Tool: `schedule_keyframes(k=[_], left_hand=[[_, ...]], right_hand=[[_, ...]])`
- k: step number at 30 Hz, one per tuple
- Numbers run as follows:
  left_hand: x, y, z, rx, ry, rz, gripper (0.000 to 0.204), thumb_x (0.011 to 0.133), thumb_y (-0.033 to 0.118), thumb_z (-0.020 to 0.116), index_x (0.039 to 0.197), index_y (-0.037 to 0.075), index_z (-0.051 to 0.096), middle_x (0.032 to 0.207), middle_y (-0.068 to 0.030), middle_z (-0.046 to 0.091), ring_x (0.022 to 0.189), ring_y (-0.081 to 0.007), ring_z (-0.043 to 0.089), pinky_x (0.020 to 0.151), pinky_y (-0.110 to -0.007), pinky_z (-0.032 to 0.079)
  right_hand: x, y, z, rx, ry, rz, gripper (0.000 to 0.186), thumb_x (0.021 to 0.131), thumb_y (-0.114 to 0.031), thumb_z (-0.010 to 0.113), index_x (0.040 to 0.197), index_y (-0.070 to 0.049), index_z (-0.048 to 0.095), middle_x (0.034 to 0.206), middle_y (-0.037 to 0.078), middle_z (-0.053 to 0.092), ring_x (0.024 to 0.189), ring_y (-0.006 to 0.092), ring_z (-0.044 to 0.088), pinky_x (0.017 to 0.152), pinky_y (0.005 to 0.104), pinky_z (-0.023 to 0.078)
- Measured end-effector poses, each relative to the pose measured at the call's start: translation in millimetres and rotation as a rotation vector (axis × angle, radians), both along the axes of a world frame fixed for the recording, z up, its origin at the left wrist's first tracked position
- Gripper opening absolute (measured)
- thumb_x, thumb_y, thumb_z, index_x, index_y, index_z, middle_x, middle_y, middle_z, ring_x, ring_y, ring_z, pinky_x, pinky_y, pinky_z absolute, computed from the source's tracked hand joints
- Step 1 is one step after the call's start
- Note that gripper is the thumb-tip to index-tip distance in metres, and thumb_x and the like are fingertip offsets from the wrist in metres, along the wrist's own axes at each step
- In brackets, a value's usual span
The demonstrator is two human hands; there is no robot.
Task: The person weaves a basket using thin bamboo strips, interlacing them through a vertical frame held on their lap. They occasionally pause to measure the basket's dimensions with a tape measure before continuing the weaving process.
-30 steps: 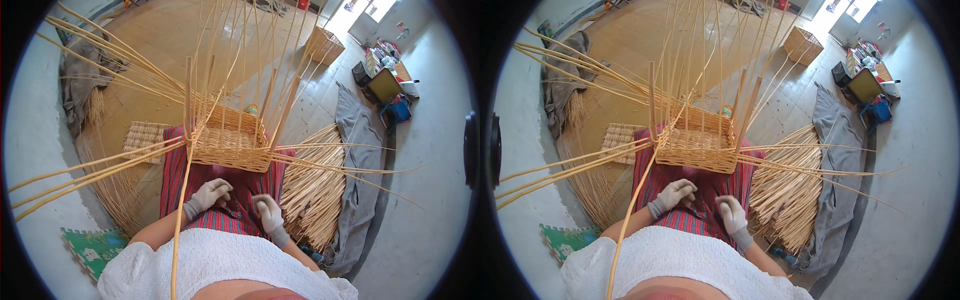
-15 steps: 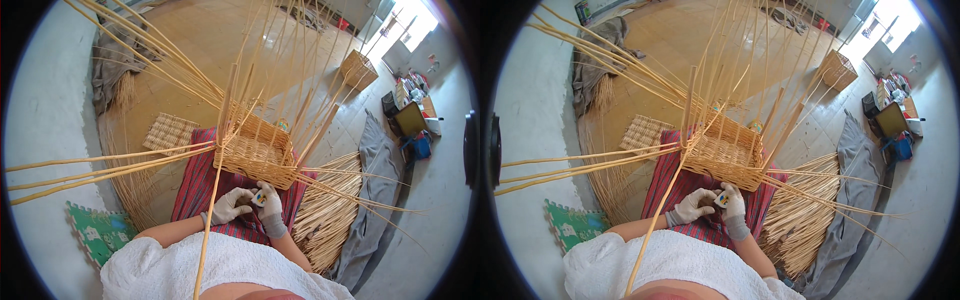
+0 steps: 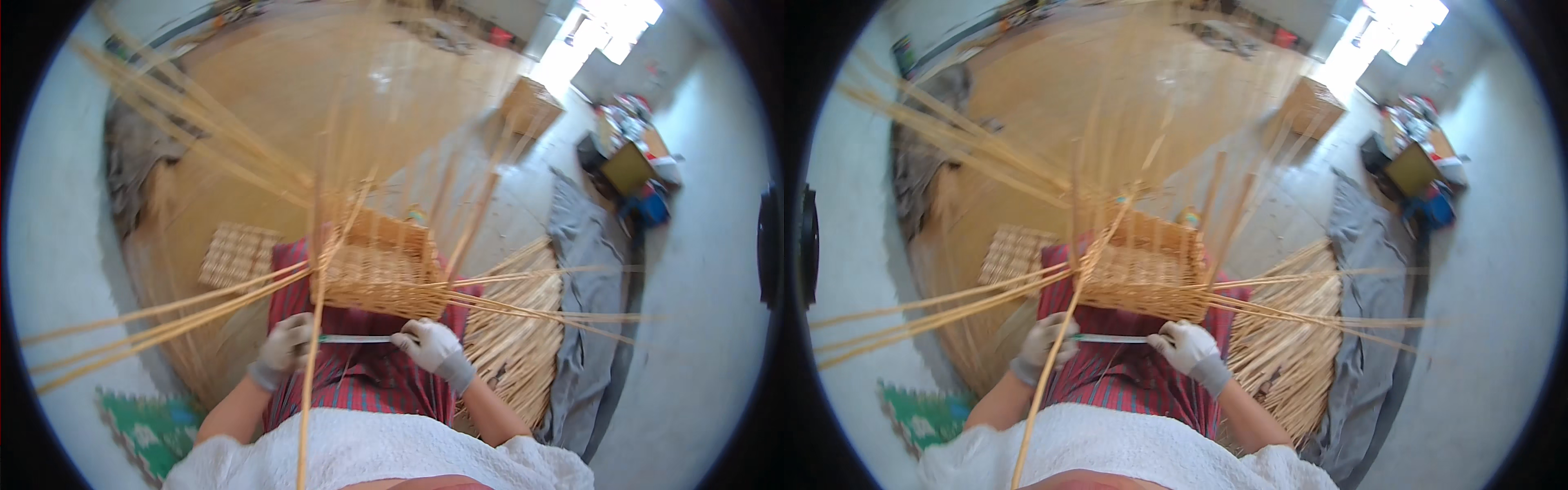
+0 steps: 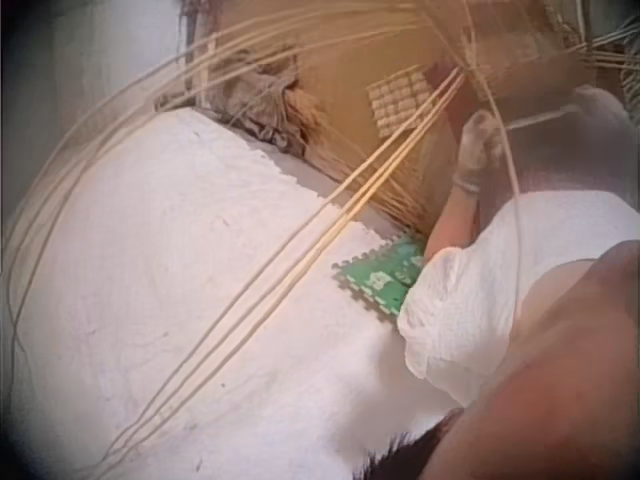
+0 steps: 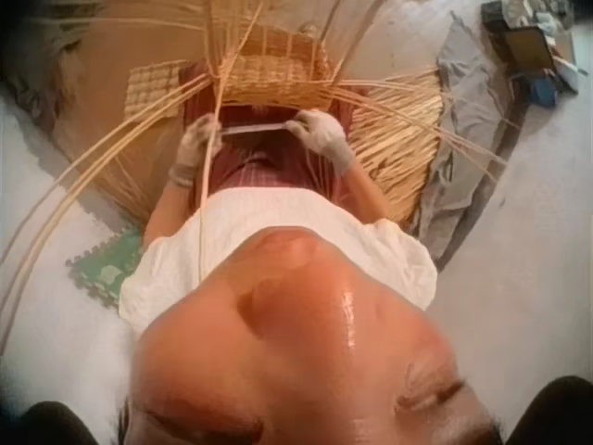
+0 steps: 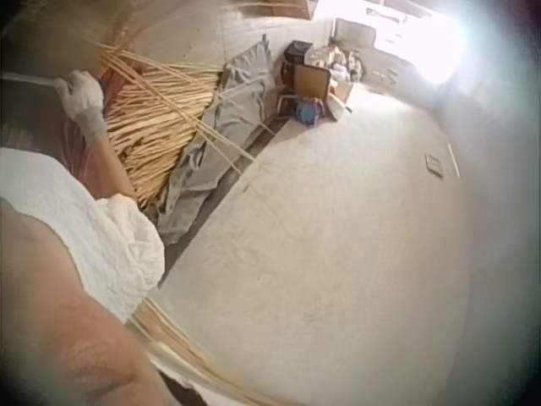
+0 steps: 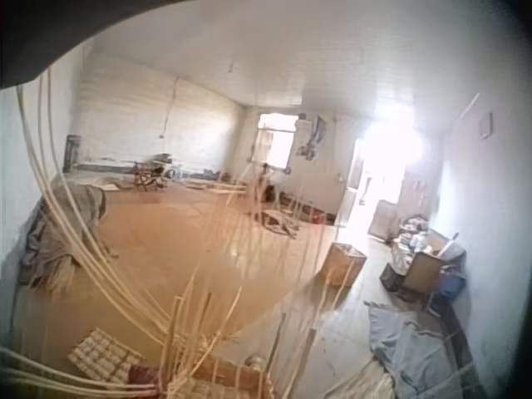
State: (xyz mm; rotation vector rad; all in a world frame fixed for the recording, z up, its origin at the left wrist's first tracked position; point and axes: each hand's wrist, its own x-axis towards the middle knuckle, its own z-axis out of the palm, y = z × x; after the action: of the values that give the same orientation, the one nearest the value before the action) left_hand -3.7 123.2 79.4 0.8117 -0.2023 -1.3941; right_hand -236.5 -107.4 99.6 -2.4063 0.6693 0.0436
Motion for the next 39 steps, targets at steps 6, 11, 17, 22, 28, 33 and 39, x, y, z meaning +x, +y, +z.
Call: schedule_keyframes(k=[6, 11, 17, 22, 28, 33, 39], left_hand=[[29, -3, 102, -0.063, -1.296, -0.175, 0.013, 0.103, 0.011, 0.059, 0.109, 0.0, 0.064, 0.087, -0.005, 0.066, 0.079, -0.0126, 0.063, 0.075, -0.028, 0.053], [33, -93, 146, -0.433, -1.032, 0.564, 0.014, 0.101, -0.001, 0.057, 0.113, -0.002, 0.064, 0.105, -0.0063, 0.067, 0.094, -0.0131, 0.063, 0.086, -0.029, 0.052], [110, -217, 117, -0.009, -1.643, 1.038, 0.042, 0.098, 0.01, 0.068, 0.137, 0.0, 0.055, 0.118, -0.0081, 0.065, 0.111, -0.0176, 0.062, 0.098, -0.03, 0.05], [162, -215, 100, -0.023, -1.077, 0.566, 0.026, 0.098, 0.011, 0.068, 0.122, 0.0, 0.066, 0.106, -0.0063, 0.069, 0.09, -0.0139, 0.063, 0.081, -0.027, 0.054], [171, -208, 88, -0.273, -0.965, 0.503, 0.02, 0.103, 0.009, 0.06, 0.119, 0.003, 0.07, 0.103, -0.0048, 0.07, 0.088, -0.0129, 0.066, 0.078, -0.029, 0.057], [167, -209, 77, -0.256, -0.928, 0.563, 0.023, 0.103, 0.014, 0.061, 0.121, 0.004, 0.07, 0.097, -0.0046, 0.072, 0.083, -0.0146, 0.068, 0.081, -0.03, 0.059], [165, -214, 85, -0.213, -0.909, 0.572, 0.023, 0.103, 0.015, 0.061, 0.122, 0.004, 0.07, 0.094, -0.0059, 0.073, 0.079, -0.016, 0.07, 0.079, -0.03, 0.06]], right_hand=[[-13, -73, 82, -0.261, -0.325, -0.176, 0.018, 0.089, -0.02, 0.072, 0.1, -0.005, 0.071, 0.09, 0.014, 0.071, 0.083, 0.0317, 0.071, 0.077, 0.0394, 0.057], [44, -122, 124, -0.718, -0.716, -0.364, 0.015, 0.085, -0.014, 0.073, 0.099, -0.007, 0.073, 0.086, 0.013, 0.069, 0.086, 0.032, 0.067, 0.08, 0.0417, 0.053], [135, -117, 155, -0.861, -0.805, -0.271, 0.017, 0.087, -0.026, 0.073, 0.089, -0.01, 0.074, 0.085, 0.009, 0.069, 0.088, 0.0313, 0.065, 0.081, 0.0431, 0.05], [130, -138, 145, -0.912, -0.688, -0.277, 0.018, 0.086, -0.029, 0.073, 0.086, -0.011, 0.074, 0.086, 0.009, 0.069, 0.088, 0.0317, 0.065, 0.082, 0.0439, 0.05], [40, -205, 142, -0.789, -0.619, -0.306, 0.018, 0.086, -0.025, 0.077, 0.095, -0.009, 0.076, 0.089, 0.011, 0.07, 0.087, 0.0291, 0.067, 0.081, 0.0385, 0.051], [39, -212, 134, -0.607, -0.578, -0.324, 0.021, 0.088, -0.022, 0.074, 0.106, -0.014, 0.077, 0.095, 0.01, 0.072, 0.092, 0.0281, 0.068, 0.087, 0.0386, 0.052], [39, -223, 137, -0.615, -0.545, -0.173, 0.028, 0.092, -0.021, 0.069, 0.119, -0.019, 0.076, 0.101, 0.009, 0.075, 0.096, 0.0294, 0.069, 0.09, 0.0397, 0.052]])
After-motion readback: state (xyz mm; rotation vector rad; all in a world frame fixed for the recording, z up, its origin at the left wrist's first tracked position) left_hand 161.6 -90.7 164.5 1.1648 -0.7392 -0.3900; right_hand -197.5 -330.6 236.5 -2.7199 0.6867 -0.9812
